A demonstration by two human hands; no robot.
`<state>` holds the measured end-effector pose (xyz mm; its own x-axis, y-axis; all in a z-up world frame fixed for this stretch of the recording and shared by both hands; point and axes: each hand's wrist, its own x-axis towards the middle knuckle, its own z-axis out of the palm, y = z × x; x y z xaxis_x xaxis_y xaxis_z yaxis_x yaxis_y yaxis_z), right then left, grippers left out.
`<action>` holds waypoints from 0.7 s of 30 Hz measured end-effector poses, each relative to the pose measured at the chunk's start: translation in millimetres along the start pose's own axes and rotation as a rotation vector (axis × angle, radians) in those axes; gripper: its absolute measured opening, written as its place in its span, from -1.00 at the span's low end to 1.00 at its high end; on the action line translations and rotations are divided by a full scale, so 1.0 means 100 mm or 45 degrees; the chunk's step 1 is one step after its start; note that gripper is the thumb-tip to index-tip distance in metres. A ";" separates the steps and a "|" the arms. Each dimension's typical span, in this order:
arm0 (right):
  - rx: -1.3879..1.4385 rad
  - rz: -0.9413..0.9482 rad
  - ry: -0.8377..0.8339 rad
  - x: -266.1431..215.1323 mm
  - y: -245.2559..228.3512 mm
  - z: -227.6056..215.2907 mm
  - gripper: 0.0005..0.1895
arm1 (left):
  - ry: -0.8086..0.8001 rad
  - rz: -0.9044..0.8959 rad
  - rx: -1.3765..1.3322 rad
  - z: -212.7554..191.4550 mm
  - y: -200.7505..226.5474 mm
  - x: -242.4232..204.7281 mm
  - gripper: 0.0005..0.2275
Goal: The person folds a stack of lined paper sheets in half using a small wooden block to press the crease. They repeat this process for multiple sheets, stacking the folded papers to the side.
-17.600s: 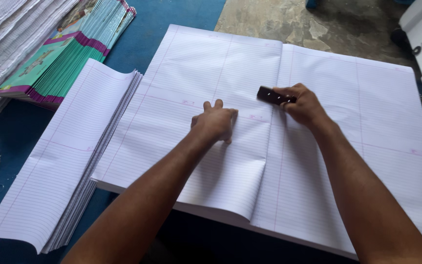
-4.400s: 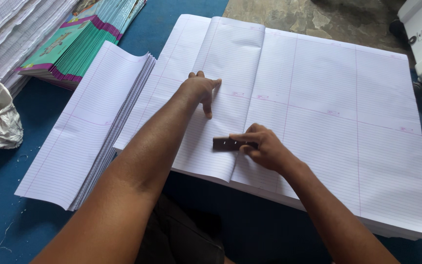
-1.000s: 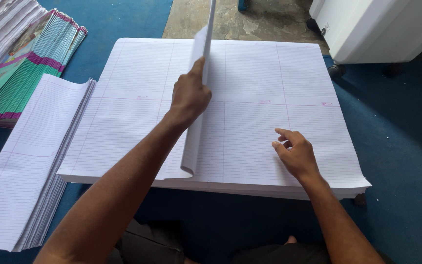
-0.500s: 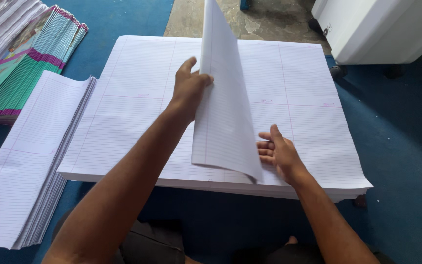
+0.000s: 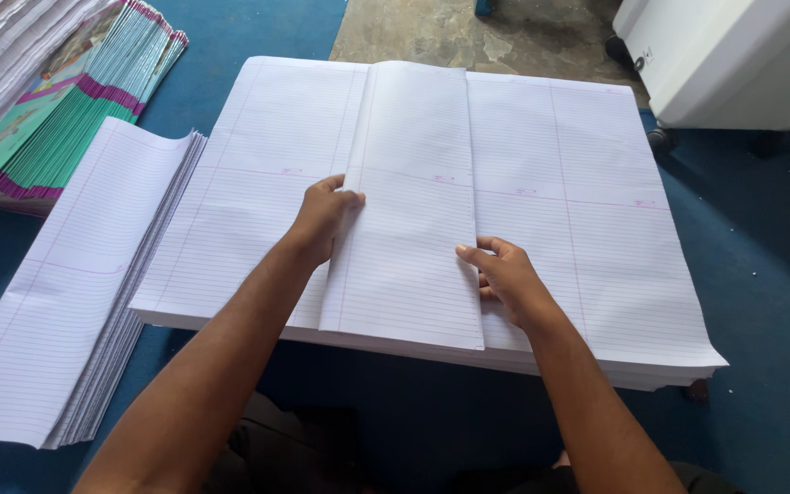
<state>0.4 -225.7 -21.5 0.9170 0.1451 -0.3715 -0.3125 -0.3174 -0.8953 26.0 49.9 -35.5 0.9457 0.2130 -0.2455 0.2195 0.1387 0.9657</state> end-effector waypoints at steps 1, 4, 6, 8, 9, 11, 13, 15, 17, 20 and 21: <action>-0.030 -0.026 0.010 0.03 0.00 0.02 -0.20 | 0.008 -0.018 0.104 -0.03 -0.07 0.04 -0.44; -0.101 -0.058 0.007 0.08 0.00 0.05 -0.19 | 0.053 -0.125 0.246 -0.08 -0.18 0.10 -0.42; -0.124 -0.051 0.000 0.11 -0.03 0.09 -0.22 | 0.119 -0.150 0.371 -0.06 -0.18 0.10 -0.42; -0.133 -0.029 -0.001 0.14 -0.07 0.16 -0.25 | 0.213 -0.113 0.581 -0.02 -0.13 0.08 -0.43; -0.131 -0.038 -0.021 0.14 -0.10 0.19 -0.29 | 0.259 -0.097 0.656 0.01 -0.10 0.07 -0.51; -0.126 -0.058 -0.061 0.15 -0.17 0.27 -0.36 | 0.352 -0.065 0.806 0.06 -0.01 0.06 -0.65; -0.224 -0.106 -0.051 0.15 -0.23 0.39 -0.44 | 0.362 -0.074 0.998 0.09 0.09 0.05 -0.71; -0.256 -0.150 -0.051 0.13 -0.31 0.54 -0.47 | 0.382 -0.056 1.154 0.09 0.17 0.05 -0.73; -0.219 -0.192 -0.061 0.12 -0.40 0.70 -0.46 | 0.419 -0.007 1.277 0.05 0.24 0.05 -0.72; -0.149 -0.267 -0.087 0.09 -0.52 0.97 -0.40 | 0.445 0.097 1.353 -0.16 0.31 0.07 -0.69; -0.124 -0.282 -0.104 0.08 -0.56 1.06 -0.40 | 0.445 0.087 1.322 -0.25 0.31 0.08 -0.66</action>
<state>-0.8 -107.2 -0.8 0.9360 0.2954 -0.1914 -0.0774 -0.3578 -0.9306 33.9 80.4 -9.3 0.8793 0.4744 -0.0411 0.4194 -0.7306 0.5388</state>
